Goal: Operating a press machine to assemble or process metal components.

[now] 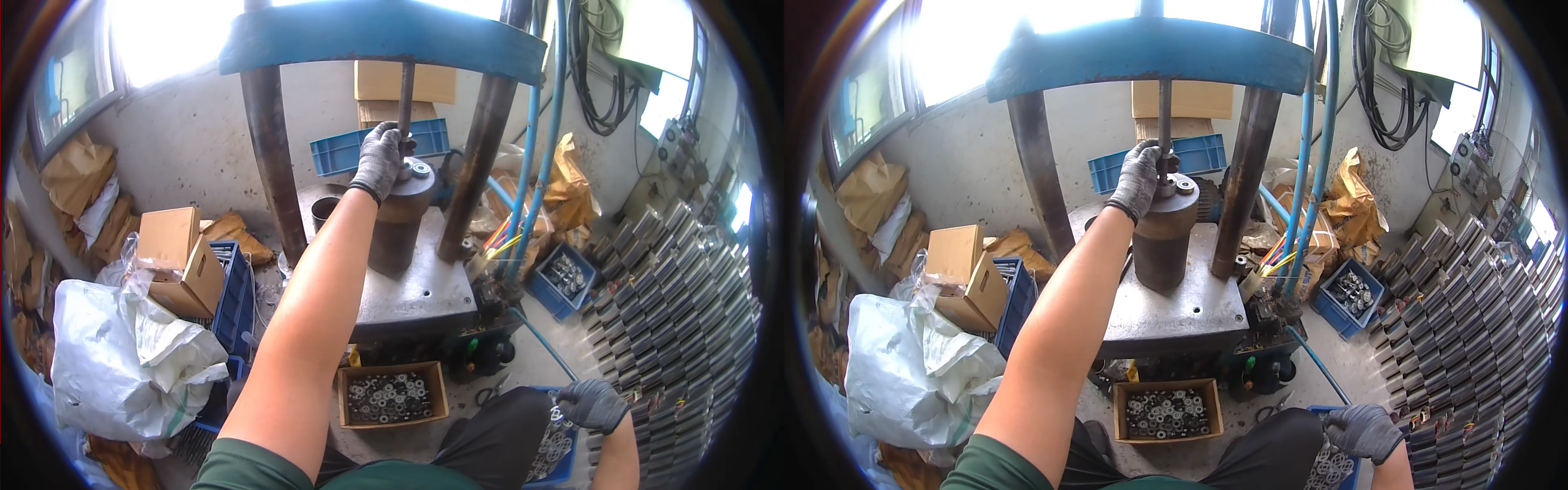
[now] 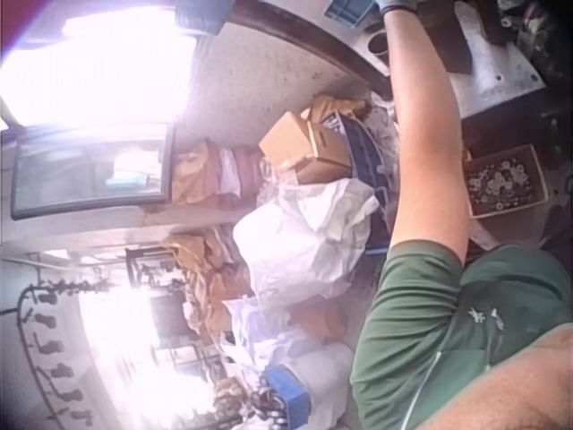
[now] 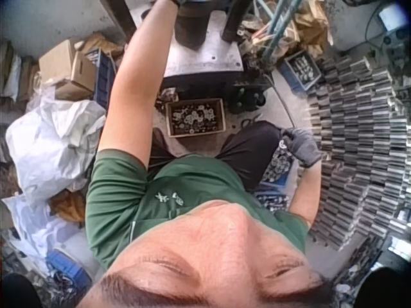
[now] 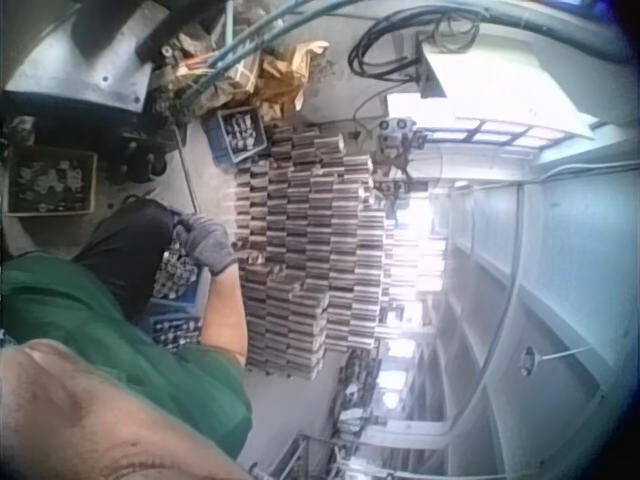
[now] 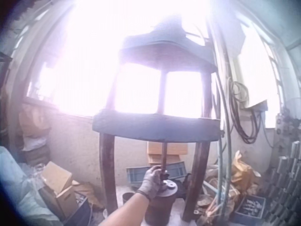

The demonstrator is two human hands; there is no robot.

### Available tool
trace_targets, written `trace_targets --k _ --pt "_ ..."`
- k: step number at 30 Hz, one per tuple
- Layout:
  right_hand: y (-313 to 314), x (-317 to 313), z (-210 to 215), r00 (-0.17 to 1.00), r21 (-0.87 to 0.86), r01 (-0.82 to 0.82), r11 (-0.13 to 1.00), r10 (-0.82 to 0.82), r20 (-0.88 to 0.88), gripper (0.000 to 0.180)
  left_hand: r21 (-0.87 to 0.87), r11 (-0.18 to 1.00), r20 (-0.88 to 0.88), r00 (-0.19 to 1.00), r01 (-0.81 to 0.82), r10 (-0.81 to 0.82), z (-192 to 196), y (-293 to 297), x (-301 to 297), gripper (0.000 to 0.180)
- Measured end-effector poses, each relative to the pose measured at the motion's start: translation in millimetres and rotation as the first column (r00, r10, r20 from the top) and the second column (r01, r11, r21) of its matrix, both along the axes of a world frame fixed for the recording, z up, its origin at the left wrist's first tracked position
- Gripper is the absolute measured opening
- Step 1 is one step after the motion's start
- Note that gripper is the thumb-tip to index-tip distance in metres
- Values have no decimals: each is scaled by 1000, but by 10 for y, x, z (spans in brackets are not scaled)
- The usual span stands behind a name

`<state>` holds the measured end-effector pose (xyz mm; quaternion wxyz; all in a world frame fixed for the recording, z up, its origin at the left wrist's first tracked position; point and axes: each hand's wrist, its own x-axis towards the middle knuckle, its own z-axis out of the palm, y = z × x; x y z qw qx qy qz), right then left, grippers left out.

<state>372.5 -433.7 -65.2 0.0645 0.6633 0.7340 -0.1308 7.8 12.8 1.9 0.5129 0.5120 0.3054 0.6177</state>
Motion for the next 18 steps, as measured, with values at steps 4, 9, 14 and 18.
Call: trace_targets --k 4,9,14,18 --pt "4 -26 16 999 -24 47 999 -47 -10 30 -4 1000 -10 1000 0 0 -12 26 -21 26" --pt "87 -95 181 977 139 160 977 -137 -164 34 2 1000 19 1000 6 -6 -54 75 -9 25" --pt "44 -32 112 987 49 114 992 -108 -122 31 -27 1000 54 998 13 -12 -57 97 2 24" --pt "50 -55 137 954 145 207 968 -167 -248 31 4 998 97 993 68 -68 -100 185 -27 25"
